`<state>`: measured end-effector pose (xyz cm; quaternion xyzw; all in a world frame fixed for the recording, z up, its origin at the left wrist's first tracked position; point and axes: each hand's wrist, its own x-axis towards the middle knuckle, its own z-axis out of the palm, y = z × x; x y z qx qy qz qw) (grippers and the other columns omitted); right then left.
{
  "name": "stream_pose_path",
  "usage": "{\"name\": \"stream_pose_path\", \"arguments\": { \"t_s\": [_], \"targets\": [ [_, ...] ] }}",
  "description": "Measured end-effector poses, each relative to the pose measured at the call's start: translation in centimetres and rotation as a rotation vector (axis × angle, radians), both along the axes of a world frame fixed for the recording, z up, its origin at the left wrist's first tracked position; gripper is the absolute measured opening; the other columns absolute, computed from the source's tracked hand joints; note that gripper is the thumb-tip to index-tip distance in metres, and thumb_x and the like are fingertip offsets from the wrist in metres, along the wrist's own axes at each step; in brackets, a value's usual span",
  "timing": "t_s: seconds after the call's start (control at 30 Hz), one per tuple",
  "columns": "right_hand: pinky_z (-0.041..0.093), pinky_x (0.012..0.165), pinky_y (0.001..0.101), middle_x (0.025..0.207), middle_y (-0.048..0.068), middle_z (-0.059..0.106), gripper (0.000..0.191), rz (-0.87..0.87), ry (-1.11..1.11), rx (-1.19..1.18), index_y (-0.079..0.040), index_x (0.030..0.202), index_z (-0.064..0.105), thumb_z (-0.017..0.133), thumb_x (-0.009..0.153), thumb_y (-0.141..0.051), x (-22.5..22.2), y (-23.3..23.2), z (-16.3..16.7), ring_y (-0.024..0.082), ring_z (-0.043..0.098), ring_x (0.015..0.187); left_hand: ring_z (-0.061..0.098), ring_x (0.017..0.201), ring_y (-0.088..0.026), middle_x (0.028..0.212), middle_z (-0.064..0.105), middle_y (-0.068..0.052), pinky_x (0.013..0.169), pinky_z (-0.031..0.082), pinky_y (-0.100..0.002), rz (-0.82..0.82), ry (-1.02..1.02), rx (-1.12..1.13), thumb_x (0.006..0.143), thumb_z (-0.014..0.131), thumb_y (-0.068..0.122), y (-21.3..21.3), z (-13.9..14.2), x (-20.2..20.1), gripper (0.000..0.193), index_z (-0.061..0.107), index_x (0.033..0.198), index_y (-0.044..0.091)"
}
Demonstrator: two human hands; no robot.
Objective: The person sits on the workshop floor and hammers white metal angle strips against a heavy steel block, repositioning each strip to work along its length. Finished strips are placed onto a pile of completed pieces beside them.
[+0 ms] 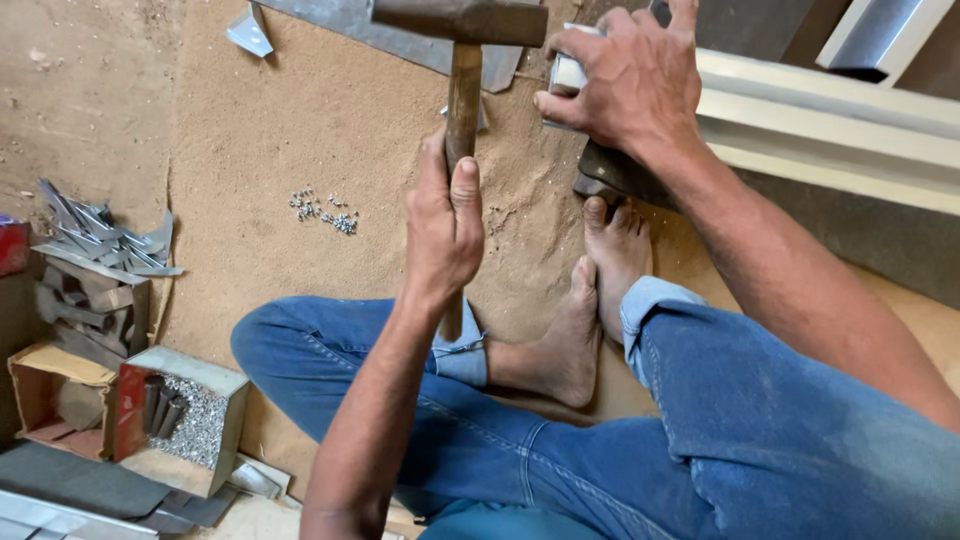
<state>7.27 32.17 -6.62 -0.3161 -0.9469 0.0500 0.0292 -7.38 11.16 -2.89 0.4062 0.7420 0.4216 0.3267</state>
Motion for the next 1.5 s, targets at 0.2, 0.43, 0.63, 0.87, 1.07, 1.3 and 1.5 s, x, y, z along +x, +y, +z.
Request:
{"name": "stream_pose_path", "arguments": {
  "t_s": [0.2,0.43,0.63,0.87,1.07,1.3,1.5],
  "targets": [
    [0.03,0.102,0.0583,0.089,0.011,0.069,0.052,0.008,0.026,-0.016,-0.032,0.119,0.079,0.081,0.085,-0.071,0.1,0.3,0.2,0.027,0.065,0.084,0.043,0.046,-0.007,0.065,0.045,0.004,0.038,0.035,-0.027,0.092,-0.808,-0.031,0.113,0.041,0.037,-0.3,-2.9,-0.7,0.043,0.042,0.144,0.007],
    [0.025,0.109,0.0573,0.09,0.011,0.069,0.056,-0.011,0.052,-0.042,-0.029,0.121,0.078,0.084,0.08,-0.067,0.2,-0.1,0.6,0.028,0.066,0.09,0.042,0.049,-0.006,0.064,0.043,0.005,0.04,0.035,-0.024,-0.082,-0.653,0.012,0.114,0.041,0.035,0.1,-3.9,-0.6,0.041,0.048,0.146,0.011],
    [0.024,0.11,0.0581,0.094,0.009,0.07,0.054,0.004,0.057,0.004,-0.029,0.115,0.078,0.083,0.081,-0.07,0.5,0.2,0.2,0.026,0.067,0.093,0.042,0.045,-0.006,0.062,0.044,0.004,0.039,0.035,-0.024,-0.004,-0.692,-0.015,0.113,0.04,0.033,0.0,-3.5,-0.2,0.037,0.048,0.144,0.013],
    [0.022,0.113,0.0605,0.093,0.011,0.071,0.061,-0.024,-0.016,-0.073,-0.026,0.123,0.077,0.083,0.082,-0.071,0.8,0.6,-0.6,0.026,0.067,0.091,0.046,0.048,-0.006,0.063,0.047,0.005,0.043,0.04,-0.024,-0.118,-0.498,0.036,0.117,0.038,0.031,0.6,-3.5,0.2,0.038,0.048,0.148,0.011],
    [0.021,0.115,0.0634,0.096,0.013,0.072,0.052,0.059,-0.017,0.004,-0.023,0.118,0.077,0.07,0.097,-0.07,1.4,1.2,0.2,0.029,0.068,0.097,0.045,0.041,-0.011,0.058,0.047,0.002,0.036,0.038,-0.029,0.114,-0.756,-0.19,0.108,0.039,0.034,-6.1,-4.4,2.0,0.041,0.051,0.14,0.01],
    [0.035,0.105,0.0501,0.093,0.01,0.073,0.044,0.327,-0.267,0.169,-0.03,0.124,0.074,0.052,0.104,-0.063,2.5,1.9,0.8,0.023,0.068,0.085,0.068,0.082,-0.04,0.094,0.069,-0.023,0.071,0.054,-0.048,0.09,0.364,-0.337,0.096,0.063,0.024,-14.9,-8.2,1.3,0.033,0.065,0.123,0.005],
    [0.027,0.123,0.0603,0.15,0.026,0.053,0.073,0.405,-0.146,0.097,-0.027,0.159,0.049,0.054,0.092,-0.057,6.4,0.8,2.5,0.043,0.044,0.143,0.074,0.088,-0.032,0.103,0.076,-0.013,0.076,0.057,-0.044,0.57,0.597,-0.25,0.089,0.067,0.01,-12.2,-14.5,-11.2,0.033,0.071,0.123,0.011]
  ]
}}
